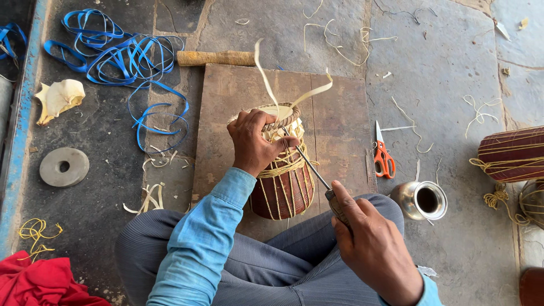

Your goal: The person sits on the floor and uses a metal awl and a wooden mallet to weave a light-colored strip around the rim of a small drum. They repeatedly punch holes, pull the strip through, and tap it down to secure the weave.

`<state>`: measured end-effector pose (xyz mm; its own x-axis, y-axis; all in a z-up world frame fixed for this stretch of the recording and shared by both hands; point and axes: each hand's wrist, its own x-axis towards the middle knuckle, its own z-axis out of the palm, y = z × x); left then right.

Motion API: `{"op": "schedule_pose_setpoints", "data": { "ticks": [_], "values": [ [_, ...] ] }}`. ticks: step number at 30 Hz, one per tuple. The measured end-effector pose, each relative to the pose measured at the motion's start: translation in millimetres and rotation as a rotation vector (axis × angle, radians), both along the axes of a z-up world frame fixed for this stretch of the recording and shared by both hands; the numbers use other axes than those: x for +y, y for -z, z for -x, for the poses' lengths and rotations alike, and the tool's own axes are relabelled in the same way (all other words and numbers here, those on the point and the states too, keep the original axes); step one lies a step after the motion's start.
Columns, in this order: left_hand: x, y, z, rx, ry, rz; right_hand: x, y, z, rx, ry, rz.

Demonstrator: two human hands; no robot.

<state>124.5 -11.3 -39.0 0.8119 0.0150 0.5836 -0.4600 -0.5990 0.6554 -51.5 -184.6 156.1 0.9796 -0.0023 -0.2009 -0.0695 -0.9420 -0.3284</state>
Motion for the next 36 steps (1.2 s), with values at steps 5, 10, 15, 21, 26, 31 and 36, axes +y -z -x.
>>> {"op": "schedule_pose_setpoints", "data": {
  "ticks": [5, 10, 15, 21, 26, 31, 36],
  "values": [
    [-3, 5, -3, -0.018, -0.005, 0.015, -15, 0, -5, -0.043, -0.027, -0.217],
    [-10, 9, -15, 0.001, 0.008, 0.012, -22, 28, 1, -0.119, 0.052, -0.242],
    [-14, 7, -16, 0.003, 0.005, 0.006, -32, 37, 1, -0.014, 0.160, -0.236],
    [-14, 5, -13, 0.017, 0.004, 0.016, -39, 31, -1, -0.102, 0.033, -0.218],
    [-13, 6, -11, 0.011, 0.002, 0.009, -42, 34, -2, -0.079, 0.040, -0.584],
    [-12, 5, -11, -0.027, 0.003, 0.020, -27, 41, 4, -0.035, 0.067, -0.192],
    [-13, 10, -4, 0.034, -0.001, -0.039, -31, 22, 2, 0.039, 0.137, -0.389]
  ]
}}
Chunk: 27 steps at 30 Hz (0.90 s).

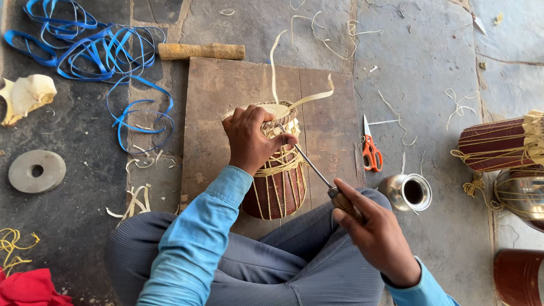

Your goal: The person sits on the floor and uses a metal awl and a wooden mallet to weave a light-colored strip around the rim of a small drum. They repeatedly punch holes, pull the strip through, and tap it down to secure the weave.

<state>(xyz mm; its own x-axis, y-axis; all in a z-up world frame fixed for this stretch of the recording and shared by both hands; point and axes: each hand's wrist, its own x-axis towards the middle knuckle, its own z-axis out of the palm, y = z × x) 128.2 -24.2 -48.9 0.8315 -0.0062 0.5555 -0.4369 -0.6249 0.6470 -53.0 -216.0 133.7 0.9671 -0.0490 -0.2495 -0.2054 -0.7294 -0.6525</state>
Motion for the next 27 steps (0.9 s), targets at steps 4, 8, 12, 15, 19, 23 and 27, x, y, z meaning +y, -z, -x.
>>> {"op": "schedule_pose_setpoints", "data": {
  "ticks": [4, 8, 12, 15, 19, 23, 27],
  "values": [
    [10, -5, -2, -0.073, 0.002, 0.028, 13, -8, 1, -0.139, -0.157, 0.090],
    [11, -7, 3, -0.007, 0.010, 0.034, 23, -7, 4, -0.052, -0.062, 0.176],
    [11, -8, 4, -0.018, 0.015, 0.039, 25, -7, 7, -0.061, -0.067, 0.171],
    [12, -9, 3, -0.026, 0.021, 0.050, 27, -9, 5, -0.066, -0.064, 0.173],
    [11, -9, 4, -0.004, 0.027, 0.043, 37, -16, 5, -0.089, -0.079, 0.271],
    [11, -9, 5, -0.016, 0.022, 0.044, 48, -28, 3, -0.012, -0.070, 0.387],
    [11, -6, 4, 0.004, 0.001, 0.047, 46, -27, 0, -0.057, -0.093, 0.355]
  ]
}}
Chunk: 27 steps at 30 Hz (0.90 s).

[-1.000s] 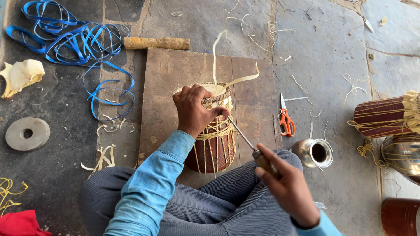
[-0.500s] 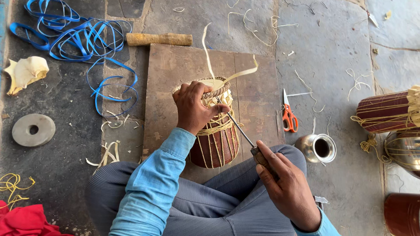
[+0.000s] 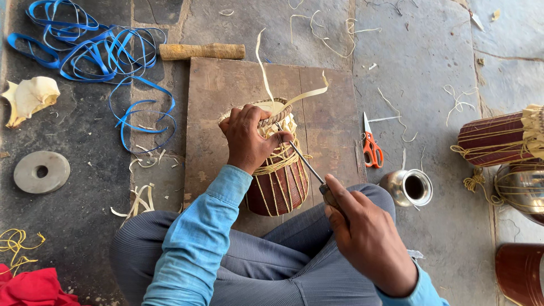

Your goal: The person sits on the floor and uses a metal awl and a wooden mallet to weave a light-colored strip around the rim of a small drum. They repeatedly punch holes, pull the strip through, and tap it down to secure the weave.

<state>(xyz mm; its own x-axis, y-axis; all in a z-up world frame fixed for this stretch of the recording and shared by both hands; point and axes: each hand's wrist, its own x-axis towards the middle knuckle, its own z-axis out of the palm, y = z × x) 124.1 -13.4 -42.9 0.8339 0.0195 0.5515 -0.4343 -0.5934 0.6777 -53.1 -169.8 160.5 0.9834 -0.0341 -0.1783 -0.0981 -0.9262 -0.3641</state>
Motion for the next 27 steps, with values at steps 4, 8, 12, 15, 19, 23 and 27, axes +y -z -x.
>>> {"op": "schedule_pose_setpoints", "data": {
  "ticks": [4, 8, 12, 15, 19, 23, 27],
  "values": [
    [-1, 3, -15, 0.068, -0.028, -0.039, -10, 34, -5, -0.105, 0.008, -0.217],
    [-1, 10, -28, 0.055, -0.027, -0.051, -33, 80, -6, -0.117, 0.090, -0.436],
    [1, 11, -33, 0.066, 0.000, -0.018, -47, 108, -8, -0.036, 0.228, -0.752],
    [3, 11, -36, 0.099, 0.003, -0.004, -55, 117, -13, -0.054, 0.215, -0.649],
    [9, 11, -39, 0.122, 0.015, 0.020, -53, 141, -16, -0.042, 0.245, -0.941],
    [13, 14, -42, 0.104, 0.023, 0.027, -54, 150, -19, -0.166, 0.101, -0.570],
    [12, 19, -44, 0.109, 0.017, 0.017, -45, 155, -12, -0.149, 0.140, -0.900]
  ]
}}
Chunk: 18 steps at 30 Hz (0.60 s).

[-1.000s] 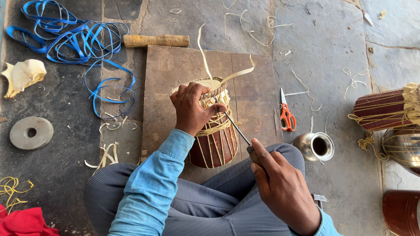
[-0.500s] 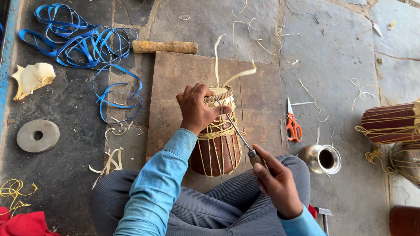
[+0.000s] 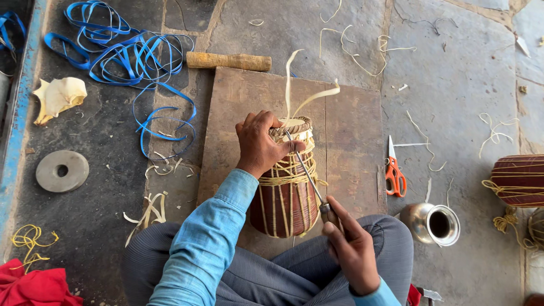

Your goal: The person sits on the floor and uses a metal awl and a wooden mallet to weave a light-colored strip around the rim of a small drum. They repeatedly punch holes, pull the strip through, and tap it down to secure the weave.

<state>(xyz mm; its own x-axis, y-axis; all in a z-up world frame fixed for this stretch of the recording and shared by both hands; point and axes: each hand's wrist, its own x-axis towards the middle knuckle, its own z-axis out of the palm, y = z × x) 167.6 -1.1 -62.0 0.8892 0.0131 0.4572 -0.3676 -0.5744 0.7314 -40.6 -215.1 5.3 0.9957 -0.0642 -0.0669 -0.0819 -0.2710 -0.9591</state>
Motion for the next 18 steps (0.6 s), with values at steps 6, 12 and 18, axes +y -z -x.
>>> {"op": "schedule_pose_setpoints", "data": {
  "ticks": [6, 12, 18],
  "values": [
    [-1, 8, -6, 0.011, -0.015, -0.028, 13, -25, -9, -0.152, -0.041, 0.484],
    [-8, 4, 4, -0.030, -0.025, -0.070, 19, -42, -5, 0.386, 0.102, 0.324],
    [-3, -4, 11, -0.038, -0.019, -0.065, 31, -71, -4, -0.001, -0.055, 0.470]
  ]
}}
